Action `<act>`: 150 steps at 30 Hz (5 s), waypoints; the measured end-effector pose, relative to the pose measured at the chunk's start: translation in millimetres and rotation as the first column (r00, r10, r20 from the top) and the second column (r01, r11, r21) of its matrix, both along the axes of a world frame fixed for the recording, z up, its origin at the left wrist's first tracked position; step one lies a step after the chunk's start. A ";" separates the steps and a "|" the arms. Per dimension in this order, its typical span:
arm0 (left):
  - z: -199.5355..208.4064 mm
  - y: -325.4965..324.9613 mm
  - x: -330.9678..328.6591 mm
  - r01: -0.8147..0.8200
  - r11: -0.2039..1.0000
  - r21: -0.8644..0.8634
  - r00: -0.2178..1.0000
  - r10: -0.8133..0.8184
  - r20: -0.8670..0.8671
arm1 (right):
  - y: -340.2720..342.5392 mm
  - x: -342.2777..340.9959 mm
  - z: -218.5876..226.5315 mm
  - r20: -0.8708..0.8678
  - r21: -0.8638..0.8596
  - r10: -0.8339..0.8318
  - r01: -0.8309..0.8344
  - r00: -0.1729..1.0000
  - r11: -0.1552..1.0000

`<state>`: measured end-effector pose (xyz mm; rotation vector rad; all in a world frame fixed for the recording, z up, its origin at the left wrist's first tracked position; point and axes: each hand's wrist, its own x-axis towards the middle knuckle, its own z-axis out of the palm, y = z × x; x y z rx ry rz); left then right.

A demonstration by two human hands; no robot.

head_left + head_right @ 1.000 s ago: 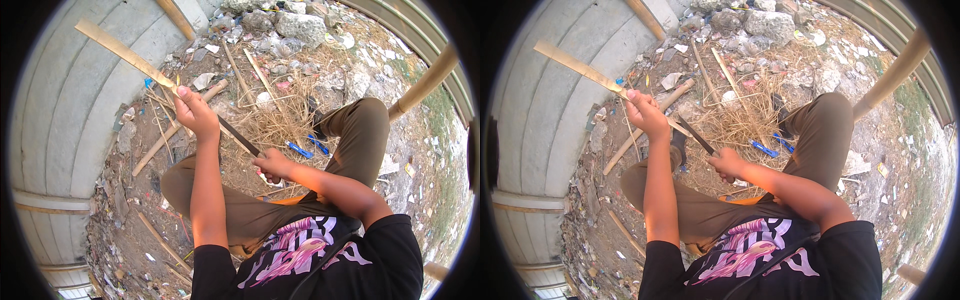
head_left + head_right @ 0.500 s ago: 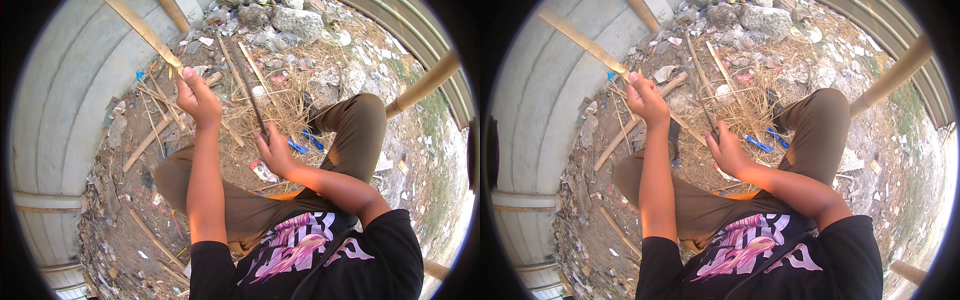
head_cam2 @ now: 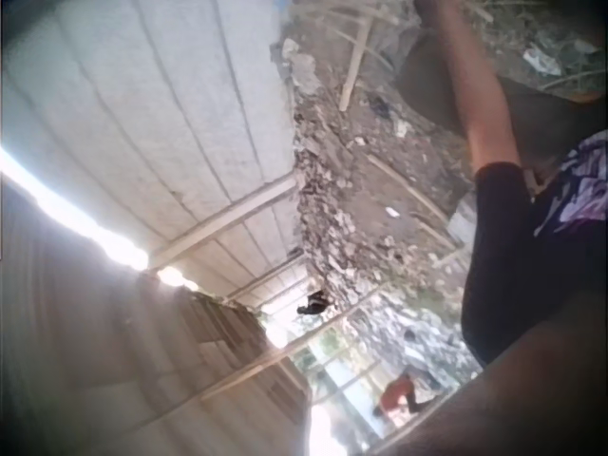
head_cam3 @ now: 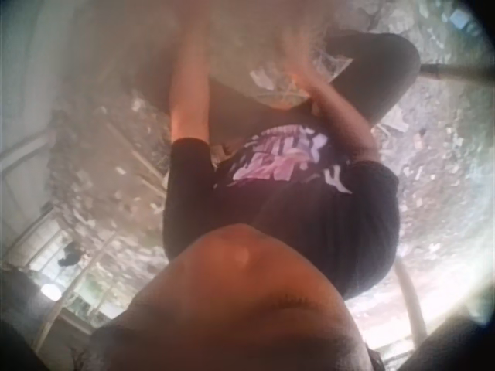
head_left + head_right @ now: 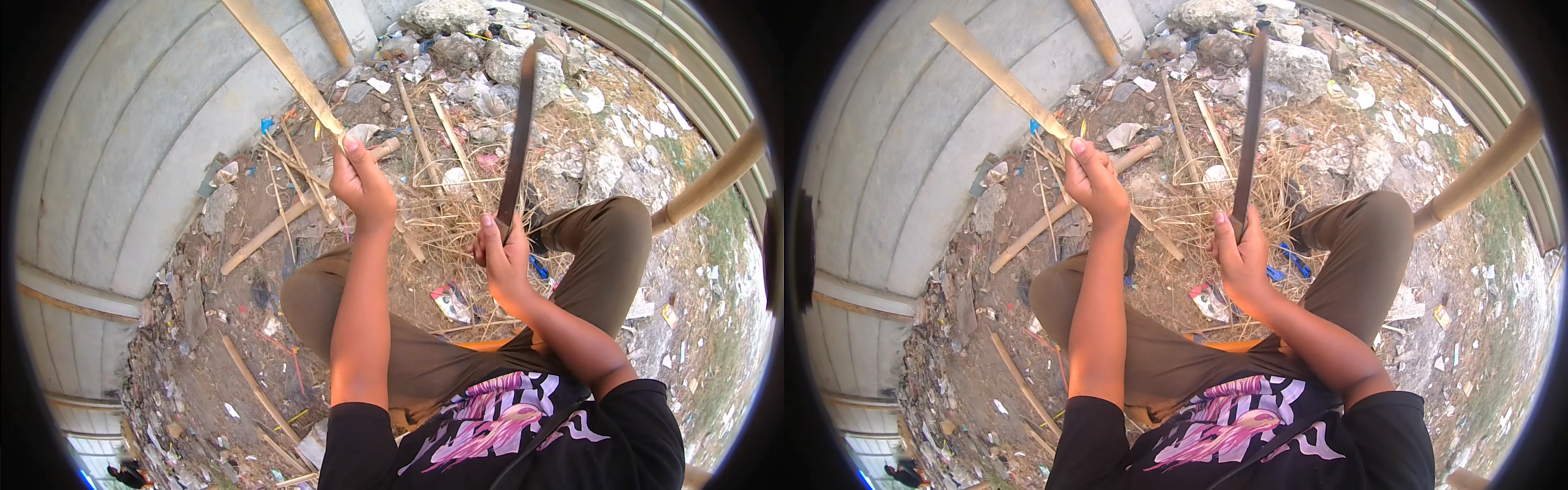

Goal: The person sits on the ground and uses a blue utility knife to shave and smooth a long, thin bamboo strip. They repeatedly scrape the knife along the strip's length, occasionally rotating it to work on different sides and inspecting the surface.

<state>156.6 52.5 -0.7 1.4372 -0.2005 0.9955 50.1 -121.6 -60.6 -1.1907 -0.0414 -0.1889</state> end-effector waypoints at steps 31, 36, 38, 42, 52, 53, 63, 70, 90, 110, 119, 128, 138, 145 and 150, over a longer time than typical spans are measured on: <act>60.1 32.7 -30.6 0.206 0.974 -0.096 0.978 -0.204 0.031 | -6.6 -2.5 13.1 0.001 -0.505 0.163 -0.140 0.987 0.852; 55.5 24.0 -21.9 0.132 0.991 -0.038 0.990 -0.130 0.057 | 14.5 -20.1 -25.1 0.002 -0.560 0.248 -0.205 0.969 0.803; 56.7 6.6 -17.3 0.101 0.995 0.003 0.993 -0.101 0.057 | 12.3 -19.7 -104.0 -0.111 -0.776 0.390 -0.325 0.914 0.541; 55.7 10.4 -22.2 0.205 0.975 -0.085 0.978 -0.202 0.045 | 9.4 -6.7 -132.1 -0.120 -0.831 0.455 -0.340 0.883 0.440; 58.4 32.2 -26.1 0.210 0.970 -0.125 0.978 -0.207 0.035 | 9.5 -16.0 -1.0 -0.277 0.086 0.312 -0.300 0.909 0.950; 58.1 31.3 -23.6 0.215 0.969 -0.123 0.977 -0.212 0.032 | 16.3 -17.5 -3.7 -0.120 0.083 0.215 -0.206 0.969 0.975; 57.0 16.8 -22.3 0.312 0.943 -0.120 0.950 -0.310 0.028 | 12.1 -15.5 -104.0 -0.264 -0.856 0.399 -0.404 0.878 0.324; 61.1 37.1 -30.6 0.332 0.918 -0.215 0.940 -0.342 -0.010 | -10.2 23.9 -65.2 -0.484 0.756 0.872 -0.466 0.075 0.459; 55.2 35.3 -14.9 0.267 0.957 -0.118 0.963 -0.268 0.008 | 30.0 -8.4 -110.6 -0.265 -0.778 0.340 -0.409 0.902 0.477; 59.7 17.2 -20.4 0.273 0.953 -0.134 0.962 -0.274 0.008 | 22.1 -2.7 -146.8 -0.460 -0.794 0.339 -0.551 0.820 0.255; 58.1 33.8 -19.0 0.288 0.941 -0.178 0.957 -0.292 0.008 | 4.6 38.8 -136.1 -0.726 0.481 0.677 -0.614 0.121 0.625; 56.1 30.9 -22.8 0.241 0.962 -0.130 0.970 -0.242 0.010 | 26.4 -24.2 -112.1 -0.361 -0.785 0.343 -0.482 0.867 0.390; 58.8 16.9 -27.1 0.315 0.933 -0.175 0.947 -0.322 -0.011 | 15.8 4.0 -159.8 -0.820 -0.453 0.264 -0.858 0.508 0.243; 58.9 34.9 -20.4 0.299 0.941 -0.160 0.954 -0.299 0.020 | -12.7 31.0 -191.5 -0.853 0.169 0.480 -0.759 0.207 0.628; 58.6 40.8 -18.4 0.212 0.963 -0.167 0.977 -0.213 0.015 | 7.5 -17.6 -181.6 -0.566 -0.753 0.355 -0.641 0.745 0.145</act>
